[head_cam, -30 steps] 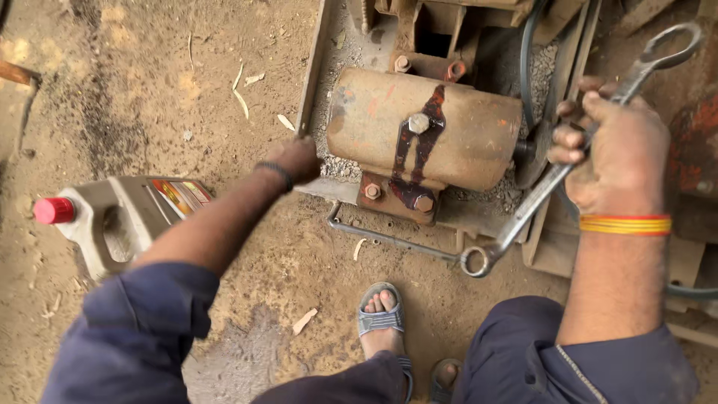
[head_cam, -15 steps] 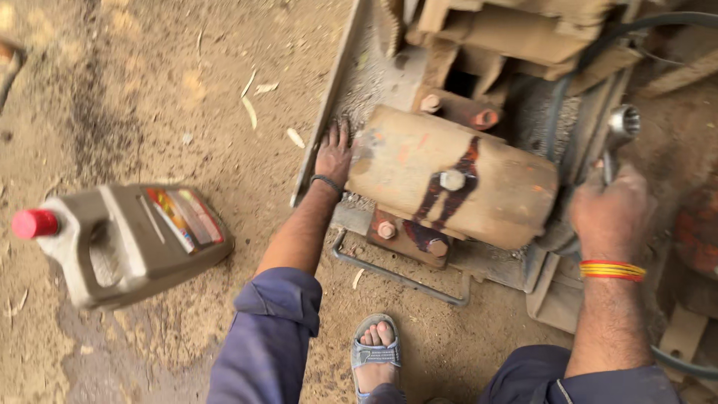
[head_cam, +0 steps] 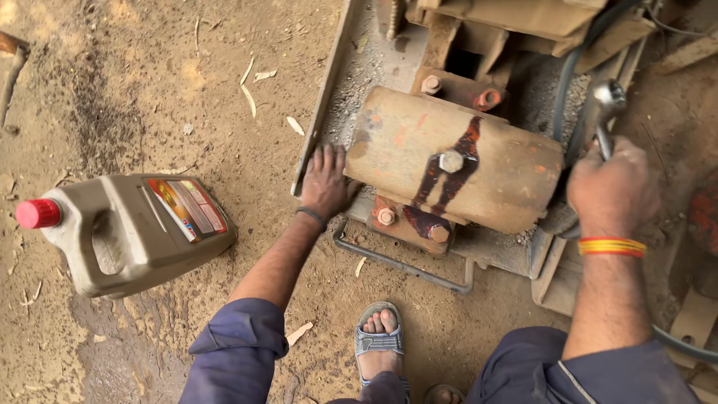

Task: The person kneels on the ground beside an agricultural machine and uses combination wrenches to loosen and tighten bolts on the motor mount. They reposition bolts by hand, work the wrench on multiple fasteners, and touch the drive belt and machine body while checking the assembly.

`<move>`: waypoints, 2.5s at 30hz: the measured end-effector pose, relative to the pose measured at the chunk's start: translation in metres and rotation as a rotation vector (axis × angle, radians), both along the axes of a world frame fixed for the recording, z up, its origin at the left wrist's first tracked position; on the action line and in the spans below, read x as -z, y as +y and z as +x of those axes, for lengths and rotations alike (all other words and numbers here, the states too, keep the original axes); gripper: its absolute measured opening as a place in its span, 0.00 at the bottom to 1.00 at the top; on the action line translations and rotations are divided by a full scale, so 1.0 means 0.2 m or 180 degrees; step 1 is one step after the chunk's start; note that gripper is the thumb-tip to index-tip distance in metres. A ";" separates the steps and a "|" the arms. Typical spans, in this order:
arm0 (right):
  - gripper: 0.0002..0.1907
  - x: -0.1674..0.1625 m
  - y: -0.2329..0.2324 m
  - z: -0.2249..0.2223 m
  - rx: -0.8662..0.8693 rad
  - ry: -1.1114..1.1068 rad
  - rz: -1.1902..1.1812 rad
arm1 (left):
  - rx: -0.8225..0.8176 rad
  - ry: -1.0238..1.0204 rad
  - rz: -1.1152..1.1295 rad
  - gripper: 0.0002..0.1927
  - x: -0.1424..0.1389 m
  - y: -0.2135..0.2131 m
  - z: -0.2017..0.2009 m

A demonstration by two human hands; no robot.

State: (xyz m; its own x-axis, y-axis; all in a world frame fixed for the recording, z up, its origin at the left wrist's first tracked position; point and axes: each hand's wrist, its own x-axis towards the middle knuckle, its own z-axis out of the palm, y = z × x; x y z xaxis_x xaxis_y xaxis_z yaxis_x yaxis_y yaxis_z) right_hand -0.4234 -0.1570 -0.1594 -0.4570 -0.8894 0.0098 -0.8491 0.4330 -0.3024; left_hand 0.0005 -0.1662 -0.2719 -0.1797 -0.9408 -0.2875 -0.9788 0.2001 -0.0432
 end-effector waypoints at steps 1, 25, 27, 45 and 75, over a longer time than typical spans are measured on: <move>0.09 0.00 0.00 0.00 0.0003 0.0059 -0.0041 | 0.0110 0.0049 -0.0120 0.46 0.01 0.01 0.01; 0.15 -0.05 0.08 0.00 0.0201 -0.0169 -0.0096 | -0.1754 0.2049 0.2356 0.25 -0.25 0.12 0.02; 0.15 -0.04 0.08 -0.01 0.0241 -0.0231 -0.0044 | -0.1636 0.1942 0.2895 0.27 -0.47 0.16 0.00; 0.17 -0.01 0.14 -0.03 0.0219 -0.0224 -0.0195 | 0.0257 0.1806 0.0933 0.08 -1.13 0.36 -0.57; 0.18 -0.01 0.05 0.09 0.0140 -0.0084 -0.0304 | 0.0112 -0.0129 0.0843 0.14 0.30 0.12 -0.07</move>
